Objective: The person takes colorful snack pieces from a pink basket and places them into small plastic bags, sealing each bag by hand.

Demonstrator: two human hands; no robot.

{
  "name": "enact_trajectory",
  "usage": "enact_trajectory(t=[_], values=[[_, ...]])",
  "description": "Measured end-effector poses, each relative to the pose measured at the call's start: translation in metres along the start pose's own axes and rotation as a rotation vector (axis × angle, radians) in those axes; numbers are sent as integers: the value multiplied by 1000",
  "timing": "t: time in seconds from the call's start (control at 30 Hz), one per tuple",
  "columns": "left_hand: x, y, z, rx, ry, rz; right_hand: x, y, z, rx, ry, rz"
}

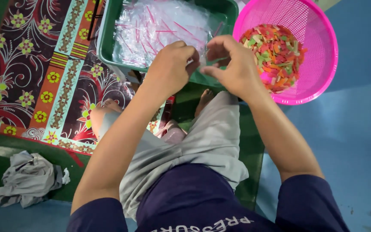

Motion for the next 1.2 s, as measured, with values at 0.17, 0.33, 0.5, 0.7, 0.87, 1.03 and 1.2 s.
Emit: enact_trajectory(t=[0.17,0.33,0.5,0.7,0.87,1.03,1.2], values=[[17,15,0,-56,20,21,-4,11,-2,-37,-5,193],[41,33,4,21,-28,-202,-1,11,-6,-43,-37,325],[44,31,-12,110,-58,-182,-1,14,-13,121,17,61],[33,28,-49,145,-43,-230,-24,0,-40,155,-6,125],[19,21,-80,165,10,-246,-44,0,-53,93,-28,192],[16,22,-98,188,5,-275,-41,14,-58,27,-93,223],[25,39,-102,290,53,-268,10,36,-54,-121,188,202]])
Point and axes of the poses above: each hand's wrist, its own z-axis towards the middle knuckle, its own x-axis out of the back of the hand, y = z × x, the point moved 4 cm from there along z, towards the middle knuckle, and after that the axes turned 3 degrees about -x, right-handed, at the moved point
